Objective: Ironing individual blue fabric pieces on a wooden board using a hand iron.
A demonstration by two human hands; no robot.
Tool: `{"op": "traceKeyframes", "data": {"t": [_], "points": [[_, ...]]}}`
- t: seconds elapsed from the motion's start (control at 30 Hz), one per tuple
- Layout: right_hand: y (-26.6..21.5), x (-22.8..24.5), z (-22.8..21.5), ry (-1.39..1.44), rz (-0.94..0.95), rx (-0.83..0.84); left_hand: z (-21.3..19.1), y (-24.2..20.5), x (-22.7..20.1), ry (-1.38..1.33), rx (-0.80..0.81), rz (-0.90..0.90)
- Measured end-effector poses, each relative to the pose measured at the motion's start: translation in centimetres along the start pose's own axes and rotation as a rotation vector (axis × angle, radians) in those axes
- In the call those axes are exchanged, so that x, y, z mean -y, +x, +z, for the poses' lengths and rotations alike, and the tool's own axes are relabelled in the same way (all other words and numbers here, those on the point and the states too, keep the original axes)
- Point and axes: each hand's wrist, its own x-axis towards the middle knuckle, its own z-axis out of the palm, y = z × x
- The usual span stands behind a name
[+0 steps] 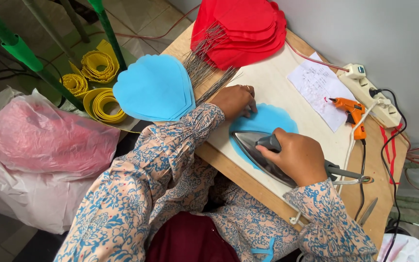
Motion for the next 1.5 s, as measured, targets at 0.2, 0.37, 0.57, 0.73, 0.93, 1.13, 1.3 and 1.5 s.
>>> {"op": "traceKeyframes", "data": {"t": [0.2, 0.37, 0.57, 0.73, 0.93, 1.13, 1.3, 1.5], "points": [[-1.5, -0.5, 0.2, 0.039, -0.031, 0.017, 0.7, 0.7, 0.7, -0.012, 0.022, -0.02], [-2.6, -0.1, 0.0, 0.042, -0.029, 0.025, 0.3, 0.0, -0.1, 0.016, 0.02, -0.038], [-4.2, -1.4, -0.2, 0.047, -0.022, 0.077, -0.7, -0.7, -0.8, -0.014, 0.028, -0.047], [-3.8, -3.3, -0.9, 0.036, 0.091, 0.061, -1.2, -0.9, -0.8, -0.079, 0.011, -0.055], [-0.2, -2.7, 0.1, 0.045, 0.066, -0.002, -1.2, -0.8, -0.4, -0.095, 0.021, -0.081], [-1.1, -2.7, 0.7, 0.044, -0.025, 0.004, -1.2, -0.9, -0.7, -0.113, 0.028, -0.059], [-4.5, -3.1, 1.5, 0.084, -0.093, 0.007, -1.0, -0.7, -1.2, -0.017, 0.028, -0.063], [-8.0, -6.8, 1.1, 0.128, 0.108, -0.067, -1.3, -2.1, -2.4, -0.02, 0.004, -0.121]]}}
